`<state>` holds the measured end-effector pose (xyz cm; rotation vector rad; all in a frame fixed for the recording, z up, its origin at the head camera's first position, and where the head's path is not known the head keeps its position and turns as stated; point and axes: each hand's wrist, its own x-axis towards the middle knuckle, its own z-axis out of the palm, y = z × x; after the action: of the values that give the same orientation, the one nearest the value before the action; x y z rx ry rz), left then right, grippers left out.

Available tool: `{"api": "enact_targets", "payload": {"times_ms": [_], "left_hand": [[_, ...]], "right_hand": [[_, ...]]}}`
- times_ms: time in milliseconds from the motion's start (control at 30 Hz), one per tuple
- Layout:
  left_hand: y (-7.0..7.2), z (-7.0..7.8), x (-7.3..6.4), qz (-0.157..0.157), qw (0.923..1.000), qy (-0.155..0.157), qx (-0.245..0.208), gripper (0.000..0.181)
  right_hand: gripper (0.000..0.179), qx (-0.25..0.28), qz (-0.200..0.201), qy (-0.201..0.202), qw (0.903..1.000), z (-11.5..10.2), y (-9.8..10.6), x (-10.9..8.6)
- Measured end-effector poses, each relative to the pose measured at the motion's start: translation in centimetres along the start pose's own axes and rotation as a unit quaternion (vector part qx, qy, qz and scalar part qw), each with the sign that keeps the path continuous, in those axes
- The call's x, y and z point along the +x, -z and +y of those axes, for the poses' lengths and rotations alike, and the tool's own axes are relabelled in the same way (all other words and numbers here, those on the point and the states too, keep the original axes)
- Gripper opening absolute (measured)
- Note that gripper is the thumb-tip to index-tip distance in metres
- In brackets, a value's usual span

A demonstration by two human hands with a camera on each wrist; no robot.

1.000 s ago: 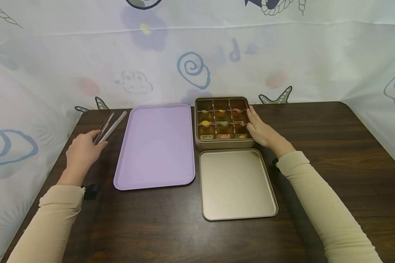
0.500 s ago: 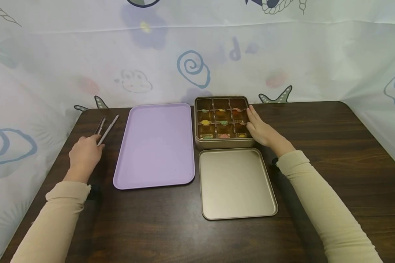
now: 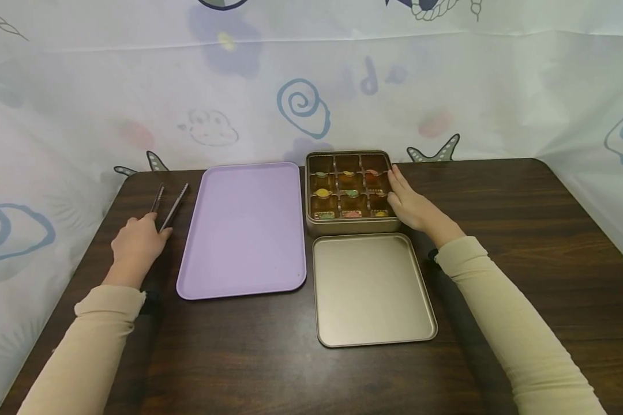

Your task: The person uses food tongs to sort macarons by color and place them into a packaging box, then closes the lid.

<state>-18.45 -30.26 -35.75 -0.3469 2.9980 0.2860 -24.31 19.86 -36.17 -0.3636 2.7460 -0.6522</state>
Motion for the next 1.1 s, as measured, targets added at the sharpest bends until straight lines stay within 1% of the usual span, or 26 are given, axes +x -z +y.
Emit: {"api": "enact_targets", "payload": {"times_ms": [67,167,233,300,367,500,633,733,867,900,1000,1100], "left_hand": [[0.2,0.2,-0.1,0.011,0.9999,0.005,-0.007,0.058],[0.5,0.9,-0.4,0.055,0.9980,0.000,-0.033,0.055],[0.9,1.7,-0.7,0.093,0.9940,-0.015,-0.055,0.052],[1.1,2.6,-1.1,0.128,0.9882,-0.037,-0.076,0.048],[1.3,3.8,-1.6,0.155,0.9817,-0.063,-0.090,0.045],[1.5,6.5,-2.8,0.193,0.9681,-0.127,-0.097,0.040],[1.3,9.3,-4.2,0.204,0.9553,-0.199,-0.079,0.036],[1.0,11.3,-5.1,0.199,0.9442,-0.256,-0.057,0.034],[0.4,13.5,-6.4,0.191,0.9225,-0.334,-0.029,0.034],[0.2,14.0,-6.7,0.189,0.9154,-0.355,-0.022,0.034],[-0.4,15.1,-7.7,0.194,0.8873,-0.418,-0.002,0.035],[-1.2,15.9,-8.4,0.203,0.8528,-0.481,0.022,0.034]], "right_hand": [[0.060,-0.010,0.001,-0.003,0.9999,-0.1,0.0,0.0],[0.060,-0.030,0.001,-0.013,0.9995,-0.3,0.1,-0.1],[0.060,-0.045,0.002,-0.019,0.9988,-0.5,0.1,-0.1],[0.060,-0.056,0.004,-0.022,0.9982,-0.6,0.1,-0.1],[0.059,-0.067,0.007,-0.024,0.9975,-0.7,0.0,-0.2],[0.060,-0.089,0.020,-0.026,0.9955,-0.7,-0.1,-0.5],[0.063,-0.099,0.038,-0.036,0.9937,-0.7,-0.2,-0.7],[0.065,-0.094,0.044,-0.045,0.9936,-0.8,-0.3,-0.9],[0.070,-0.096,0.049,-0.041,0.9933,-0.9,-0.1,-1.3],[0.070,-0.098,0.050,-0.037,0.9932,-1.0,0.0,-1.4],[0.070,-0.103,0.055,-0.017,0.9930,-1.2,0.5,-2.1],[0.068,-0.105,0.061,0.010,0.9925,-1.6,1.0,-3.2]]}}
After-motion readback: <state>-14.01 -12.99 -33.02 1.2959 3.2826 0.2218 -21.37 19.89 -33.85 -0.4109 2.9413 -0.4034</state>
